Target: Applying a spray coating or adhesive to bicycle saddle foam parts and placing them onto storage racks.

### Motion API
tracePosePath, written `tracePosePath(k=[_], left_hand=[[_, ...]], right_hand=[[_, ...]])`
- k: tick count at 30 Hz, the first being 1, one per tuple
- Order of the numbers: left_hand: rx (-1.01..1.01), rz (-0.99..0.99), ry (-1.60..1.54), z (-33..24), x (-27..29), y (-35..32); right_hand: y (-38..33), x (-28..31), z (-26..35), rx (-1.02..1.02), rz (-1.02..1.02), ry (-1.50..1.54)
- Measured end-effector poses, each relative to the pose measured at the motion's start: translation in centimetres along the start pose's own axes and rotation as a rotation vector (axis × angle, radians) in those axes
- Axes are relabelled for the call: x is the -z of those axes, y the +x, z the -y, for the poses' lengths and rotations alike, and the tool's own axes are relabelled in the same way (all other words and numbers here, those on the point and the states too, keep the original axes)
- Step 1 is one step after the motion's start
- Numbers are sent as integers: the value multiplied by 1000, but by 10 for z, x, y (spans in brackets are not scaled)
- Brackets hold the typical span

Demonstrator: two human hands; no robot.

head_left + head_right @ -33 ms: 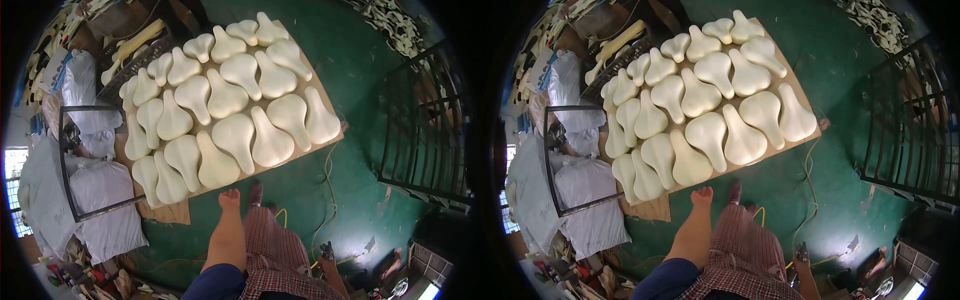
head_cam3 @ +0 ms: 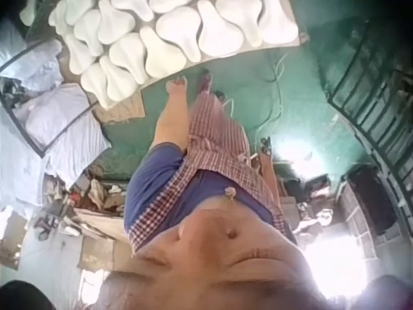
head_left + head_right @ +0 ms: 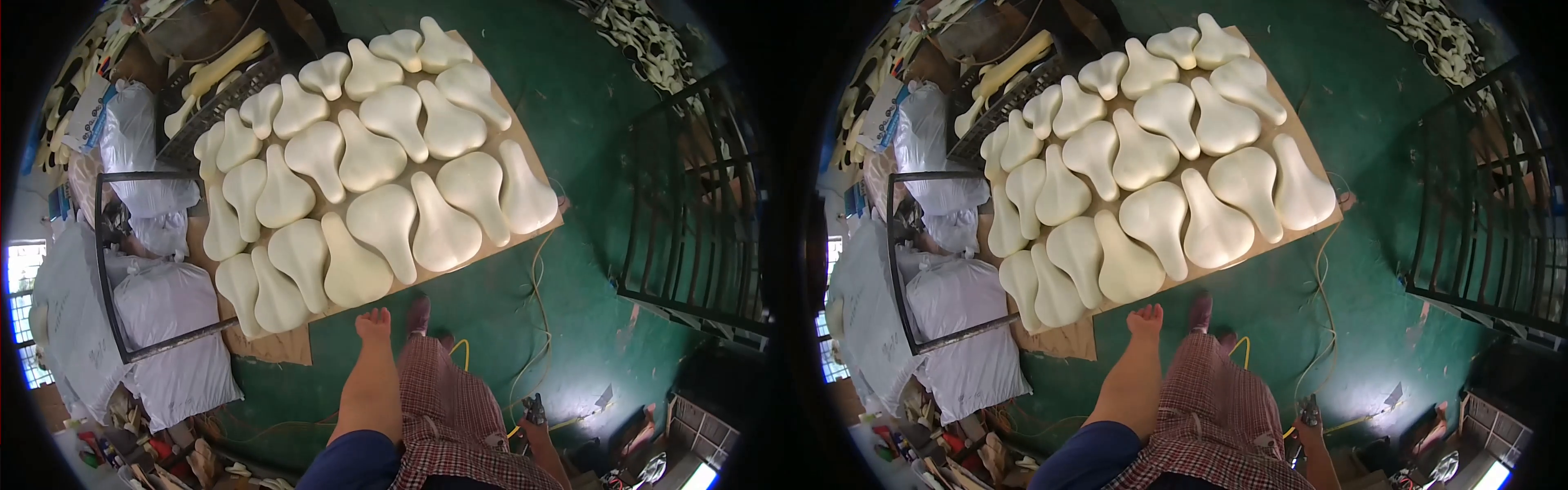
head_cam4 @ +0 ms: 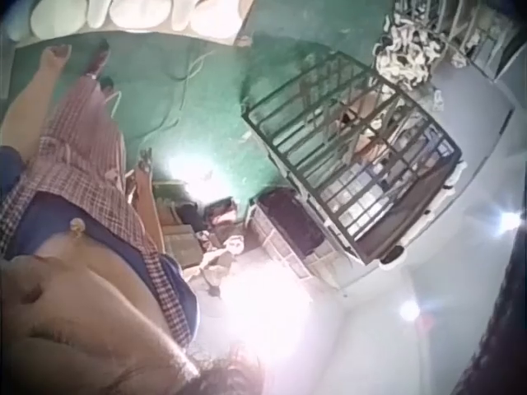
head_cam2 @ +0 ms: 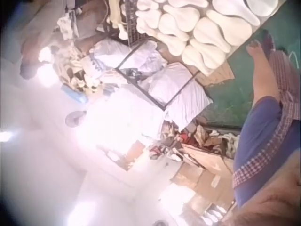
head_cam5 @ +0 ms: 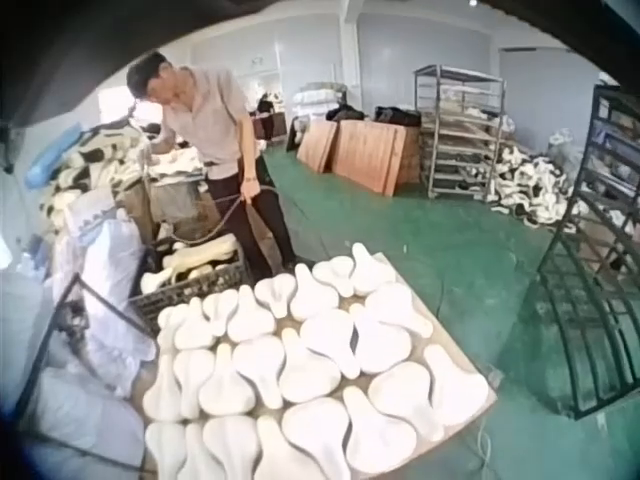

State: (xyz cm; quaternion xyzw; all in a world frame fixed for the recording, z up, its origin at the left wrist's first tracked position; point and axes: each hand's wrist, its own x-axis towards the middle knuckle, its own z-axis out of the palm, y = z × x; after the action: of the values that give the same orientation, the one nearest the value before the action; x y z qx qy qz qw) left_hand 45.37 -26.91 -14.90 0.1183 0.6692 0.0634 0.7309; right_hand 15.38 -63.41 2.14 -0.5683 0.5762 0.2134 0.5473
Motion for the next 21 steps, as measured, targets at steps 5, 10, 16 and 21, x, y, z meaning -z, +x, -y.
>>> tracePosePath(k=[5,10,16,21], left_hand=[[-39,-80,-47,-16,-6,8],[-24,87,-103,-29,-8,23],[17,89,-192,-37,-18,29],[50,79,-225,-38,-24,19]], right_hand=[[-6,-16,21,-43,4,-61],[1,-24,27,-53,35,-84],[1,-32,55,-50,42,-127],[-1,-40,72,-21,41,-175]])
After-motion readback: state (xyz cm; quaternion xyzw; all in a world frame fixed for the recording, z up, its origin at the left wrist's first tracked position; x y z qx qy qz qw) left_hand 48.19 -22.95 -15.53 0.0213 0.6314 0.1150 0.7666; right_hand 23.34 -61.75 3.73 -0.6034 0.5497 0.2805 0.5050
